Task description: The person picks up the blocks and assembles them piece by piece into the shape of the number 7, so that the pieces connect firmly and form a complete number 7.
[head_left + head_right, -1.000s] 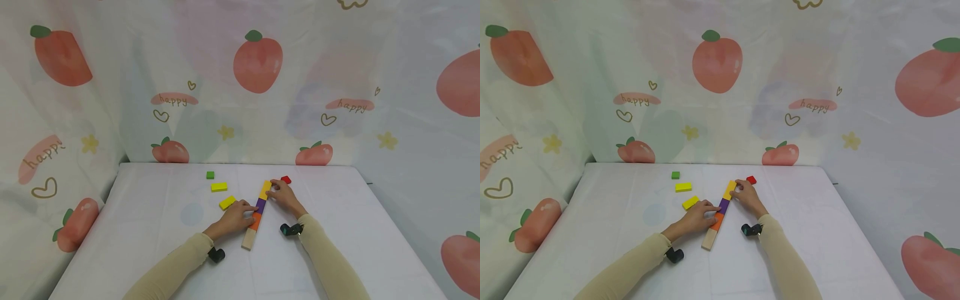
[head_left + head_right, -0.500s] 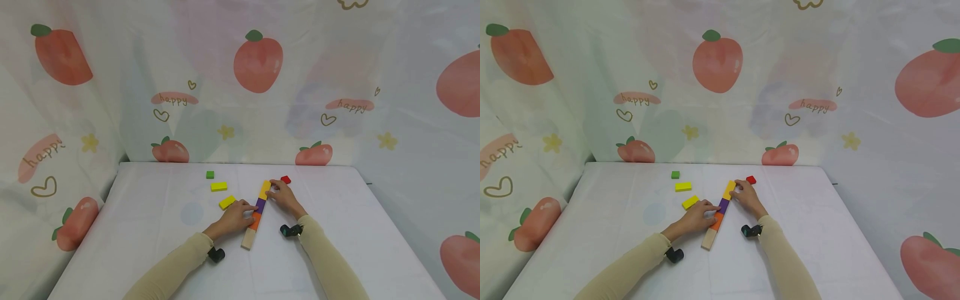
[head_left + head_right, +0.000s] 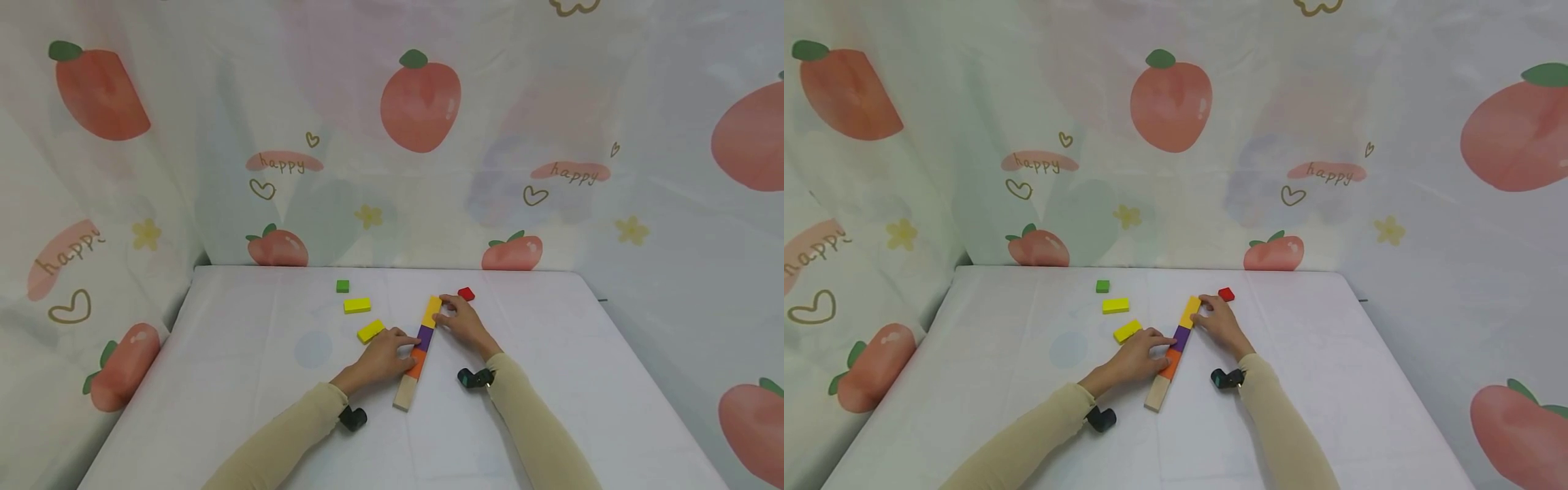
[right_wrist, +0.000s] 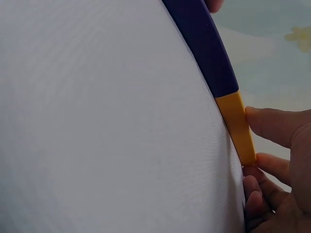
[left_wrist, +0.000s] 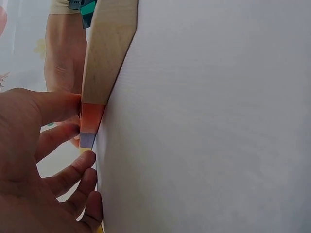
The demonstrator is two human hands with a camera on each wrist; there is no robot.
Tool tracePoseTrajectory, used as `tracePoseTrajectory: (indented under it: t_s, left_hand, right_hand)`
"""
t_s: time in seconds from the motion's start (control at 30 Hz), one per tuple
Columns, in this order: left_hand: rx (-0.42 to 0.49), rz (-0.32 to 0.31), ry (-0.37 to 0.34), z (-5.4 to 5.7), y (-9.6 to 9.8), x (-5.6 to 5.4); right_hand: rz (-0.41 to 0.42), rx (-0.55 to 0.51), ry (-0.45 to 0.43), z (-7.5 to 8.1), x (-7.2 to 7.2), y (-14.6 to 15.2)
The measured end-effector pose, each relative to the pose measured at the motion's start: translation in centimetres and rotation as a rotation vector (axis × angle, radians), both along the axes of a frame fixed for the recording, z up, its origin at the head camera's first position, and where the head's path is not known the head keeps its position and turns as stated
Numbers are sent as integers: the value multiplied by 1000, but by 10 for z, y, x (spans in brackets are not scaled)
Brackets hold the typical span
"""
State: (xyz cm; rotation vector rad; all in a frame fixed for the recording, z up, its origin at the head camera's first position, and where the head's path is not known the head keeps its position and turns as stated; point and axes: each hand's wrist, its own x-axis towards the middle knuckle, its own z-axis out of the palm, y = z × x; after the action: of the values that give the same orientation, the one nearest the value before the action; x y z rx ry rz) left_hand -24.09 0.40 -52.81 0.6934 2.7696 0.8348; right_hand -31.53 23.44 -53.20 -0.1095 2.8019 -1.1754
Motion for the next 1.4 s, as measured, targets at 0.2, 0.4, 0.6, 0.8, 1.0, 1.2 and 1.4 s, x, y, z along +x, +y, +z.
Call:
tracePoseTrajectory:
  t_s: [0.2, 0.4, 0.6, 0.8, 1.0, 1.2, 1.4]
  left_hand:
    - [-11, 26, -13, 0, 3, -2]
    - [-10, 41, -4, 3, 9, -8]
    - [24, 74, -26, 6, 13, -18]
    - [50, 85, -42, 3, 16, -28]
    - [76, 103, -66, 1, 21, -32]
    - [81, 123, -64, 2, 28, -34]
    - [43, 132, -43, 6, 32, -35]
  right_hand:
    - [0, -7, -2, 0, 0, -2]
    - [-2, 5, 0, 2, 1, -2]
    - [-1, 3, 3, 2, -1, -2]
    - [-1, 12, -5, -4, -3, -1]
    - [0, 4, 5, -6, 0, 0]
    - [-11, 6, 2, -3, 3, 1]
    - [-21, -3, -1, -1, 4, 0]
